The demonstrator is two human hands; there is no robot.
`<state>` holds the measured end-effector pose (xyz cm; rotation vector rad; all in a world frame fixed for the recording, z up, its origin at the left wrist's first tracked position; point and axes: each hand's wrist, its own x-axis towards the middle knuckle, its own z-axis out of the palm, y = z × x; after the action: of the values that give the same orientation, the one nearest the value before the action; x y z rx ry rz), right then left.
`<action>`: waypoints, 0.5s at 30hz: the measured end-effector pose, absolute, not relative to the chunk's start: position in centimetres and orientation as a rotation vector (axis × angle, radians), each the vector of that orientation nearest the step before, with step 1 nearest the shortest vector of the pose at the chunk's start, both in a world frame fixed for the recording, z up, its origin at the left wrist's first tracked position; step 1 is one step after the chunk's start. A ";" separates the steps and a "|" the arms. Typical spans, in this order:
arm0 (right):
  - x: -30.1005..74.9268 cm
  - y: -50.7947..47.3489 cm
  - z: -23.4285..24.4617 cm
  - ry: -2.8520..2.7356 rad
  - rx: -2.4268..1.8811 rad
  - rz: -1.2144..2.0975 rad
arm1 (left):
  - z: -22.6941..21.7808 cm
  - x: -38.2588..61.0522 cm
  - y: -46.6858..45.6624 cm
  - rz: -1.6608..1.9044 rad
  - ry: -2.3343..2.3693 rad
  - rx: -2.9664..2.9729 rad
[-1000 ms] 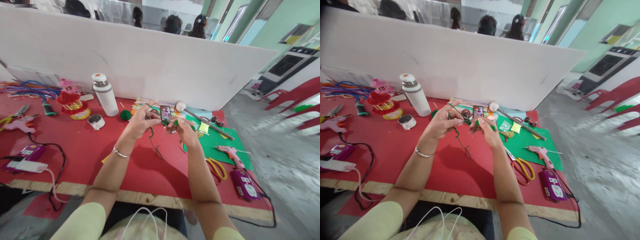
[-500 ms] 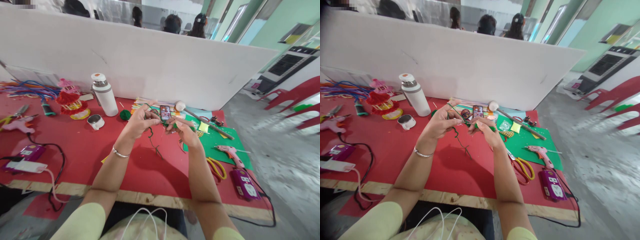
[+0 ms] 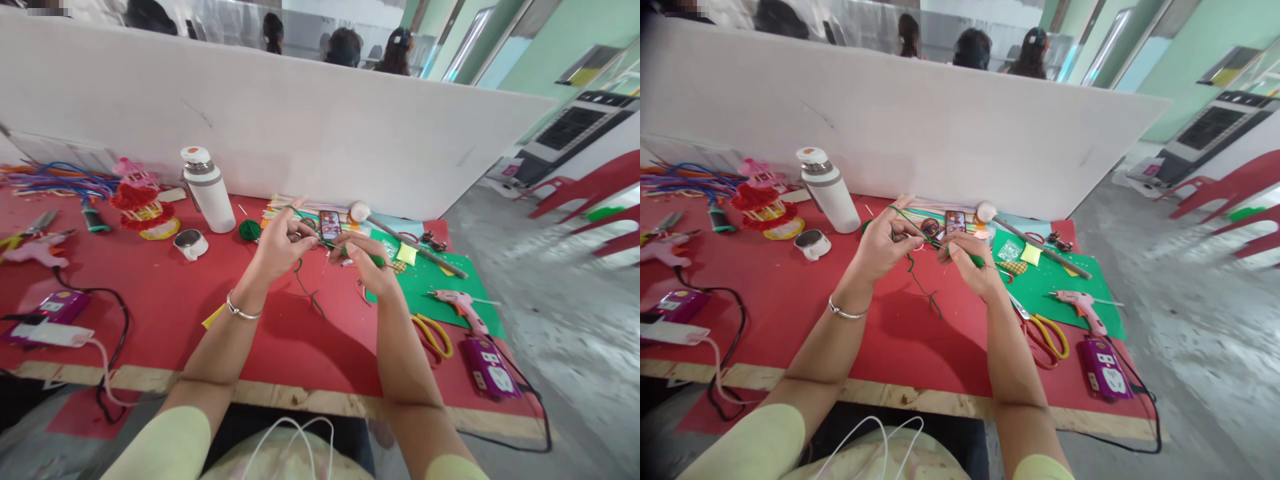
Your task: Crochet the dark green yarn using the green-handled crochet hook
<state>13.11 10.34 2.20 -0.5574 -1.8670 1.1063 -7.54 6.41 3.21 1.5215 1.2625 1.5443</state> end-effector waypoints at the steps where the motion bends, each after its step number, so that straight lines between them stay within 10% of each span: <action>1: 13.1 10.3 2.2 -1.887 -0.549 1.064 | 3.2 -7.5 6.4 1.550 1.278 1.532; 15: 13.3 10.4 2.3 -1.976 -0.515 0.972 | 3.3 -7.4 6.2 1.562 1.314 1.500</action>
<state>13.25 10.40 2.29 -0.5155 -1.9763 0.9717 -7.38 6.16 3.25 1.5004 1.3142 1.5619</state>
